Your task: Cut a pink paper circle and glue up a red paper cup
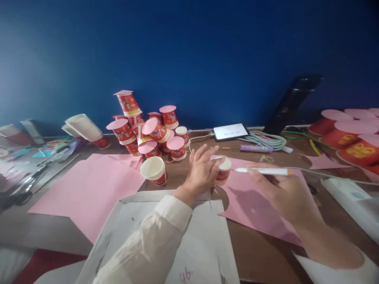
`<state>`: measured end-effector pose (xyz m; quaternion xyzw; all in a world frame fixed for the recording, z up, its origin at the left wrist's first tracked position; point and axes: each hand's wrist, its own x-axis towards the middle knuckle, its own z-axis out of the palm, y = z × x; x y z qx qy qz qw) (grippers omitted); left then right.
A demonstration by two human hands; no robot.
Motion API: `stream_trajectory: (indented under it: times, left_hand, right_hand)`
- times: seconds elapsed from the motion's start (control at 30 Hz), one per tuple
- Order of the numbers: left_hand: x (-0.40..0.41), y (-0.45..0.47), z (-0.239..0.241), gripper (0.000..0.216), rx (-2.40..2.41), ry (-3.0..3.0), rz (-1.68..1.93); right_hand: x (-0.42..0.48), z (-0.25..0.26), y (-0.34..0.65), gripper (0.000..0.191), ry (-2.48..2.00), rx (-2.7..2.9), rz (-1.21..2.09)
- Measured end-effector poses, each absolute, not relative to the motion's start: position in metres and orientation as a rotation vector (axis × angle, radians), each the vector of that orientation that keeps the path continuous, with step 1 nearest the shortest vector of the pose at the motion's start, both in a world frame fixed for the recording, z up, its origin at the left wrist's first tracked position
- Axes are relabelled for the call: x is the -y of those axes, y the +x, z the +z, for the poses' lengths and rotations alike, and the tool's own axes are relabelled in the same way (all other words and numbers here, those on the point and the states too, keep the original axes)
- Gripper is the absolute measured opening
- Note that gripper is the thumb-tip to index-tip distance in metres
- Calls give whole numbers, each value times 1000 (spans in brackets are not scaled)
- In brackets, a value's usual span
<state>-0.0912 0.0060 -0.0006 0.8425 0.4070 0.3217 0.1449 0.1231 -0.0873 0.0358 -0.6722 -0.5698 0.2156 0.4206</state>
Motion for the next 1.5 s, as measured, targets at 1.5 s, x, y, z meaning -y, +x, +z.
stream_trajectory:
  times: [1.5]
  left_hand:
    - [-14,-97,52,51,-1094,2674,294]
  right_hand:
    - [73,-3,19,36,-2032,2260,252]
